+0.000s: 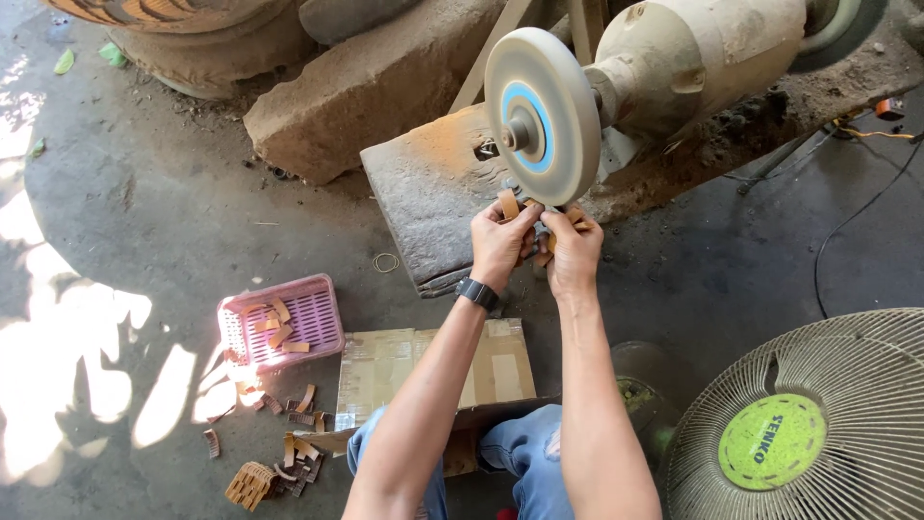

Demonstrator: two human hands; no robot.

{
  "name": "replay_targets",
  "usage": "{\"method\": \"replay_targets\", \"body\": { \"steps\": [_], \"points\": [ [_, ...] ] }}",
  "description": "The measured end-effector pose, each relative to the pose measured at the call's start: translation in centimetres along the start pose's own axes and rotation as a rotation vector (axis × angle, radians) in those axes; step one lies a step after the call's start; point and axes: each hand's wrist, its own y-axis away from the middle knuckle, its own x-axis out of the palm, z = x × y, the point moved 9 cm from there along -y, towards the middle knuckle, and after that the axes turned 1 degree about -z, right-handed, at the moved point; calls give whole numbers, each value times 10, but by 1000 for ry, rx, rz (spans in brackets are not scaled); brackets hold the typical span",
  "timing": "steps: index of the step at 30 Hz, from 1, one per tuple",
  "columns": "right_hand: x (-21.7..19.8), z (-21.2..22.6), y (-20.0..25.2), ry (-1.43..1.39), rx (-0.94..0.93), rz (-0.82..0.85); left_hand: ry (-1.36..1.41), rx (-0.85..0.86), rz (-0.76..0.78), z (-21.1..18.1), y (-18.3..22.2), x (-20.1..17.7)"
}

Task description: Smoothing and shaping small curved slats using a bench grinder.

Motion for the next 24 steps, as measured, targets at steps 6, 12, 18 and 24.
{"method": "replay_targets", "body": {
  "steps": [6,12,18,24],
  "points": [
    [21,-4,24,162,88,-16,-126,65,0,10,8,-48],
    [-3,-22,19,380,79,48,-509,275,-21,-36,37,-47],
    [4,9,32,590,-127,173,-506,301,31,-17,24,-41],
    [-21,13,27,373,11,-70,-17,-18,-45,13,15,-28]
  ]
}}
